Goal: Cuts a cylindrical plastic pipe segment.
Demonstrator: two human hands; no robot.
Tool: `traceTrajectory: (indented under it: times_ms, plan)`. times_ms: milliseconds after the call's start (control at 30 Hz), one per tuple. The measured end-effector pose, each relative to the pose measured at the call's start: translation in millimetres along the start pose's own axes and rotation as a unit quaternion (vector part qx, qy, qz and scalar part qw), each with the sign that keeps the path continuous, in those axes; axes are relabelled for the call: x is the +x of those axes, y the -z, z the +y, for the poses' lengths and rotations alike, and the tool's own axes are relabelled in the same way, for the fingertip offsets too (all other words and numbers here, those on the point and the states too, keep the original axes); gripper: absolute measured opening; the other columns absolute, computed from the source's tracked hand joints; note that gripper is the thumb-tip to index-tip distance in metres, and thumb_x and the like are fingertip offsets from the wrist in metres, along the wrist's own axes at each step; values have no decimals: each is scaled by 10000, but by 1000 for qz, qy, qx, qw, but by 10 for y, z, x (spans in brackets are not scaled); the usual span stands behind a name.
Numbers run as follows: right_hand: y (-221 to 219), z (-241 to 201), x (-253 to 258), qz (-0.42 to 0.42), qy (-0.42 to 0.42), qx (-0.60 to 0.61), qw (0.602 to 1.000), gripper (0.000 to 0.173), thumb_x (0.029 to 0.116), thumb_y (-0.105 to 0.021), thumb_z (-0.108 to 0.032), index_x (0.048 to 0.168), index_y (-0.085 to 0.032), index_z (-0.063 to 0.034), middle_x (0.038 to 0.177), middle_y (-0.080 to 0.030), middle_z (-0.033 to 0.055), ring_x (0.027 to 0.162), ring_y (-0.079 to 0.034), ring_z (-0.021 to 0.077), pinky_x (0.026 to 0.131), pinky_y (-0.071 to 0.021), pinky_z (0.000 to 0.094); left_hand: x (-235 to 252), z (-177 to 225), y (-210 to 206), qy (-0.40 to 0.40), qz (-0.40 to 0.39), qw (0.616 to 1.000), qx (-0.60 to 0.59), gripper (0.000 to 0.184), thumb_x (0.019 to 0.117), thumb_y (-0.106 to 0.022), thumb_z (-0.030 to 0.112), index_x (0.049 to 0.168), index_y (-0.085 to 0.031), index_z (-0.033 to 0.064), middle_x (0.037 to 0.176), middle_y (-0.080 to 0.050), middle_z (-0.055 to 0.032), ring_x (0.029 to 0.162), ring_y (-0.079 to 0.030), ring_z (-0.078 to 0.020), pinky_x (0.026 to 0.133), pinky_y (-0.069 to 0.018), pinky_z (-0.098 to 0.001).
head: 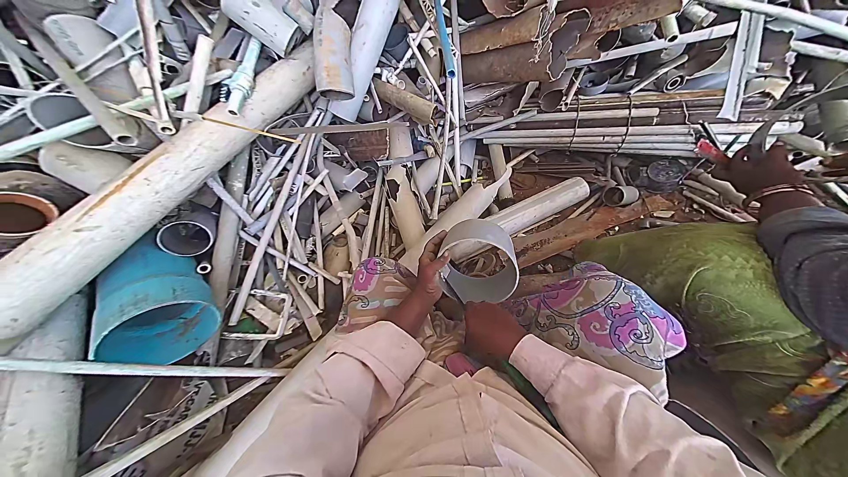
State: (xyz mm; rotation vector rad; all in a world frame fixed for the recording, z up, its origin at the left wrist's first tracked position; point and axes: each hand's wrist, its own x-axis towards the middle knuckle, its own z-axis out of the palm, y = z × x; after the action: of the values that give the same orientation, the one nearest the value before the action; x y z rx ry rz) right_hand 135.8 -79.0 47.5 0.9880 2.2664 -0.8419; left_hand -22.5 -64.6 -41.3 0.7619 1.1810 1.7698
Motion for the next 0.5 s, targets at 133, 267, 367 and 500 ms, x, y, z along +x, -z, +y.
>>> traceTrajectory:
  times_ms: [133,267,367,500]
  plan:
    - [56,15,-63,12,7,25,1000,391,1125,-382,-231,1323,-541,67,1233,-625,294,1200,-620,435,975,-493,591,-2,29,-17,1,-24,999,-21,600,894,-527,111,1452,-379,-55,1388,-516,-182,1165,-569,-154,986,-485,-301]
    - [39,-2,-158,0,22,2,1000,430,1133,-369,-257,1372,-539,58,1277,-620,311,1227,-606,463,994,-475,621,62,60,50,-35,-28,999,17,632,857,-570,113,1439,-406,-72,1414,-516,-190,1221,-546,-149,1030,-457,-299]
    - [-2,-34,-162,-7,16,-20,1000,437,1132,-375,-269,1401,-517,45,1284,-621,305,1231,-607,462,993,-479,618,60,75,71,-25,-32,999,21,630,868,-562,100,1455,-401,-59,1432,-507,-194,1239,-542,-165,1042,-455,-310]
    - [-7,-44,-163,-5,-2,-27,1000,402,1111,-410,-218,1391,-513,50,1290,-619,301,1232,-610,460,975,-489,626,21,84,54,-14,-71,997,29,683,848,-596,151,1462,-388,-62,1439,-503,-188,1254,-535,-152,1053,-451,-302]
